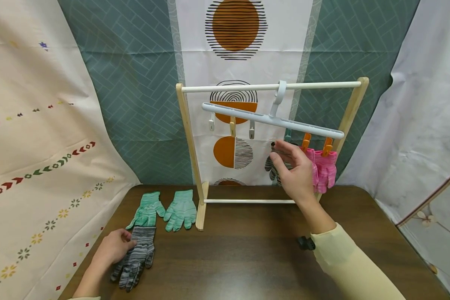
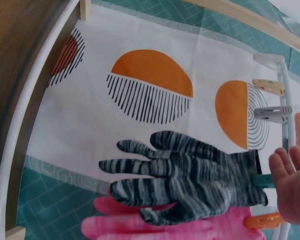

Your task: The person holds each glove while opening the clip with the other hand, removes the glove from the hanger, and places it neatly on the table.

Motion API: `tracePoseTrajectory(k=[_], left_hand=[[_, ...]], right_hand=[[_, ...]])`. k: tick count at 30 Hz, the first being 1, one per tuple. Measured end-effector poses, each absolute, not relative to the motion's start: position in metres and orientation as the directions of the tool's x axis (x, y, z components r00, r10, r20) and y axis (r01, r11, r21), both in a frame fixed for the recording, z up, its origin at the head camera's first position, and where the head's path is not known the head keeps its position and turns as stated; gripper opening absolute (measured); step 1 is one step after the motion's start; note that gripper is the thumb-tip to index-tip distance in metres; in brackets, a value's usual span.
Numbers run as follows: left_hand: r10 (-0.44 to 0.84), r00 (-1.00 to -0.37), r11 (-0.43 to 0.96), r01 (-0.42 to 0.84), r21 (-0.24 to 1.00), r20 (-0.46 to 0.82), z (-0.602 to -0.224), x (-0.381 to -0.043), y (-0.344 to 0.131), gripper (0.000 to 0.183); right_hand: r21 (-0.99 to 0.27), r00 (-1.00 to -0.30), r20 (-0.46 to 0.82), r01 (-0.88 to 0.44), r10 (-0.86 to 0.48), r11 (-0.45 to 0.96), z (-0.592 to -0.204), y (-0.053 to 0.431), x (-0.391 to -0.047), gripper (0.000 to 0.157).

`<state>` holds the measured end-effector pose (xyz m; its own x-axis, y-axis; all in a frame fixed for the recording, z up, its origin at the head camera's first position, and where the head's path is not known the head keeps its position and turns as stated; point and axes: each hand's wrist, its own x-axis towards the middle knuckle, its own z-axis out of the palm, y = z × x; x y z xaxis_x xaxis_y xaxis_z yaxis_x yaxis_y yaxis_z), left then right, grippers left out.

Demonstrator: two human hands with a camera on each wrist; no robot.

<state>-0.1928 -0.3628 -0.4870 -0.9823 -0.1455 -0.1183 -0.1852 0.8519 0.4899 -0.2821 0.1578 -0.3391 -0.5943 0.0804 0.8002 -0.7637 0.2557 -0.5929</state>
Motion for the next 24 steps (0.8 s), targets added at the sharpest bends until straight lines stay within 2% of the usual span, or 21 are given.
tracePoseTrajectory(k=[8,14,24], left_hand=[[-0.167,-0.975,0.845,-0.218,0.489,-0.146,-0.486,-0.192,-0.363,0.037],[-0.187,-0.970,0.840,-0.239,0.487,-0.153,-0.481,-0.190,-0.362,0.048],[-0.174,-0.984,0.857,-0.139,0.496,0.026,-0.472,-0.192,-0.352,0.066]], right_hand=[[-0.547,-0.531,0.836,-0.786,0.139,0.288,-0.342,0.171,-0.275,0.040],[-0.537,-0.505,0.843,-0.779,0.183,0.324,-0.343,0.178,-0.269,0.043],[-0.545,-0.516,0.837,-0.760,0.182,0.353,-0.346,0.185,-0.270,0.052]])
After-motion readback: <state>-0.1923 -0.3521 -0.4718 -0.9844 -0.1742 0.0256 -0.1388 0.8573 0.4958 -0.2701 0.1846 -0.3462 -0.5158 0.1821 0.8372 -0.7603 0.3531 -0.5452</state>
